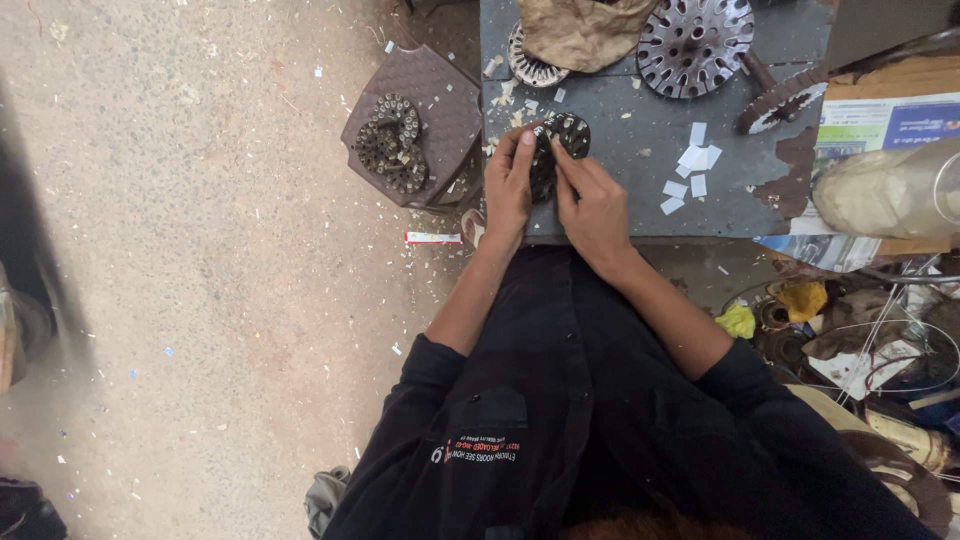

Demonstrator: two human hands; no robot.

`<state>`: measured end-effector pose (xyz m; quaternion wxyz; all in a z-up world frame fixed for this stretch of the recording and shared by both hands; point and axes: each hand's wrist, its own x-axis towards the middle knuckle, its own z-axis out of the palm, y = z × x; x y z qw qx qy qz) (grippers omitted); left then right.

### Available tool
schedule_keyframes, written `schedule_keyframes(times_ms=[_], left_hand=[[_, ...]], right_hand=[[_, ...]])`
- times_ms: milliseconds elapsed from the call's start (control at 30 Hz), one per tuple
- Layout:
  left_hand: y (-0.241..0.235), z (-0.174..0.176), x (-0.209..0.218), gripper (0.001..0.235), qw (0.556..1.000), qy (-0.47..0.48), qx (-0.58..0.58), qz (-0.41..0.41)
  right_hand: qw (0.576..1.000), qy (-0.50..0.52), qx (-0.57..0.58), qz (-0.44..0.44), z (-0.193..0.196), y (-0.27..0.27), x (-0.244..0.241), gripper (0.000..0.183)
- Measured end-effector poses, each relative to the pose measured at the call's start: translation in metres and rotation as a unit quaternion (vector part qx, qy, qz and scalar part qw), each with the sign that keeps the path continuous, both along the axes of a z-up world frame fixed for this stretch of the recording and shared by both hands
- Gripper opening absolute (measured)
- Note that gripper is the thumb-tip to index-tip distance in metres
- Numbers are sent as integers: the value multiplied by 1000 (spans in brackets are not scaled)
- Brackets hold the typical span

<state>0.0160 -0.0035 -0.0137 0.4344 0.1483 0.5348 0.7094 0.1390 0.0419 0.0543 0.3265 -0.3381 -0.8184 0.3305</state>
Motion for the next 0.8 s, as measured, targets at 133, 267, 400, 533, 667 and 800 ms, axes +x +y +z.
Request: schedule_keyframes(times_ms=[133,267,400,533,667,800], left_hand=[[-1,3,0,34,1000,8,-1,2],[-1,1,0,35,1000,1,-6,-1],[0,-4,-1,37,1000,21,-14,-3],[1,-12,0,35,999,30,-29,10],[-2,-18,0,35,998,10,35,43],[-7,-19,-2,37,1000,13,9,8]], right_hand=[[995,-60,-81,19,18,7,2,34],[990,-125,-54,20,31,19,6,30],[983,-178,35,25,34,17,1,31],[978,-191,57,61,34,22,-7,34],[948,-206,-214,112,38,60,2,33],[966,-108,-200,126,32,62,21,29]])
